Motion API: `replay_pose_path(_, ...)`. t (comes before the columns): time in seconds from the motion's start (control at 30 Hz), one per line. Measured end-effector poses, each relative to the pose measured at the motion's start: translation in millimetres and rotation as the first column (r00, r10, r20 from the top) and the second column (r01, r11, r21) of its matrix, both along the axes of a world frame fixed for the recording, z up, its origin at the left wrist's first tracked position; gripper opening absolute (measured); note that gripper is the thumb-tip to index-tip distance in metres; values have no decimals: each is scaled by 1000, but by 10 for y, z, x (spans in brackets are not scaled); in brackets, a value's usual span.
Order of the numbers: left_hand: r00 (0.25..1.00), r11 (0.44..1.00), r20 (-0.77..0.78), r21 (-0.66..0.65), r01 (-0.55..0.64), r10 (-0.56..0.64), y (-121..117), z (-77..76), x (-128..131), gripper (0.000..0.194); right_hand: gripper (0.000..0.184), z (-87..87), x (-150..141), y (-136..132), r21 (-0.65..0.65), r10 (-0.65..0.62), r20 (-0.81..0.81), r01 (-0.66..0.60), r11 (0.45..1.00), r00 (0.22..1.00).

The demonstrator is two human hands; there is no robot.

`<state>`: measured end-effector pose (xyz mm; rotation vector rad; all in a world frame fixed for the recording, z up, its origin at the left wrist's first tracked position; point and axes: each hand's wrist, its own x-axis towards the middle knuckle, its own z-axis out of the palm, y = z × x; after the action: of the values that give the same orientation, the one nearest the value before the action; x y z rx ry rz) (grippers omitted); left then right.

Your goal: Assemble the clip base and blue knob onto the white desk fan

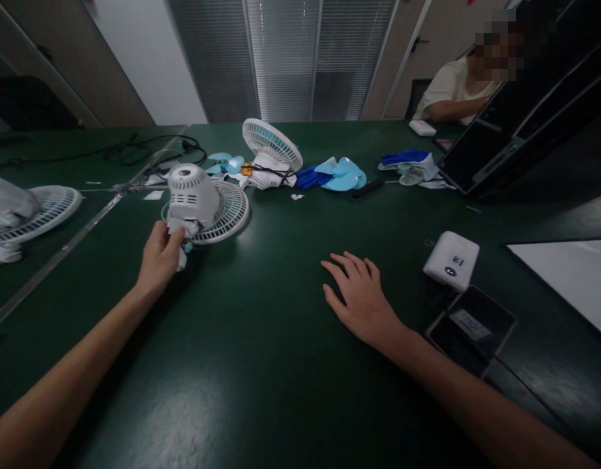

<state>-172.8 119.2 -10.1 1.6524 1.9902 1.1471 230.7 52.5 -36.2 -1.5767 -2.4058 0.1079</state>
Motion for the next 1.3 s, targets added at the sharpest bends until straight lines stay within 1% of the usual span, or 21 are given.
replay_pose_path(0.07,995,997,54,11,81,-82,-61,7,181,18,46,-6,1,2,10,2,-6,-2,1000,1000)
replay_pose_path(0.17,977,985,124,27,172,-174,-157,-18,458,21,45,-11,7,5,33,1,-25,0,999,1000)
replay_pose_path(0.23,960,974,161,34,225,-227,-238,-41,659,22,40,11,2,-2,46,37,-66,-34,998,997)
replay_pose_path(0.3,943,962,192,34,270,-272,-339,-54,876,22,33,56,-23,-31,53,132,-138,-126,991,982)
replay_pose_path(0.37,925,950,220,35,310,-310,-457,-55,1099,21,31,108,-76,-85,62,256,-206,-248,967,945)
replay_pose_path(0.4,902,936,255,35,351,-348,-520,-53,1209,19,31,130,-110,-119,72,310,-222,-301,951,925)
replay_pose_path(0.47,854,903,312,33,429,-417,-650,-43,1420,16,30,155,-177,-191,115,405,-207,-389,914,890)
replay_pose_path(0.53,817,877,353,23,479,-456,-777,-30,1609,15,31,158,-224,-254,164,472,-153,-449,879,868)
replay_pose_path(0.6,777,848,394,10,530,-491,-888,-14,1768,15,29,150,-237,-301,190,491,-90,-469,863,867)
replay_pose_path(0.67,748,826,425,-2,563,-509,-970,-3,1884,15,26,145,-224,-336,205,475,-41,-458,865,879)
replay_pose_path(0.8,731,818,455,-10,575,-509,-1027,-3,1965,15,24,150,-214,-406,219,422,21,-416,883,907)
replay_pose_path(1.0,687,799,519,-15,602,-508,-1043,-4,1907,15,33,148,-346,-490,113,338,99,-348,931,936)
replay_pose_path(1.1,680,795,543,-38,606,-492,-1085,2,1884,23,37,150,-367,-488,128,336,110,-349,929,935)
replay_pose_path(1.17,721,799,469,-53,599,-510,-1097,11,1851,29,33,155,-354,-483,139,335,83,-344,929,939)
replay_pose_path(1.2,756,804,386,-56,592,-529,-1091,19,1825,29,30,159,-344,-483,139,329,63,-335,932,942)
replay_pose_path(1.27,815,816,148,-73,574,-560,-1057,47,1758,29,24,171,-327,-488,125,320,21,-320,939,947)
replay_pose_path(1.3,822,817,16,-98,568,-569,-1033,65,1721,30,23,178,-321,-493,116,320,6,-318,941,948)
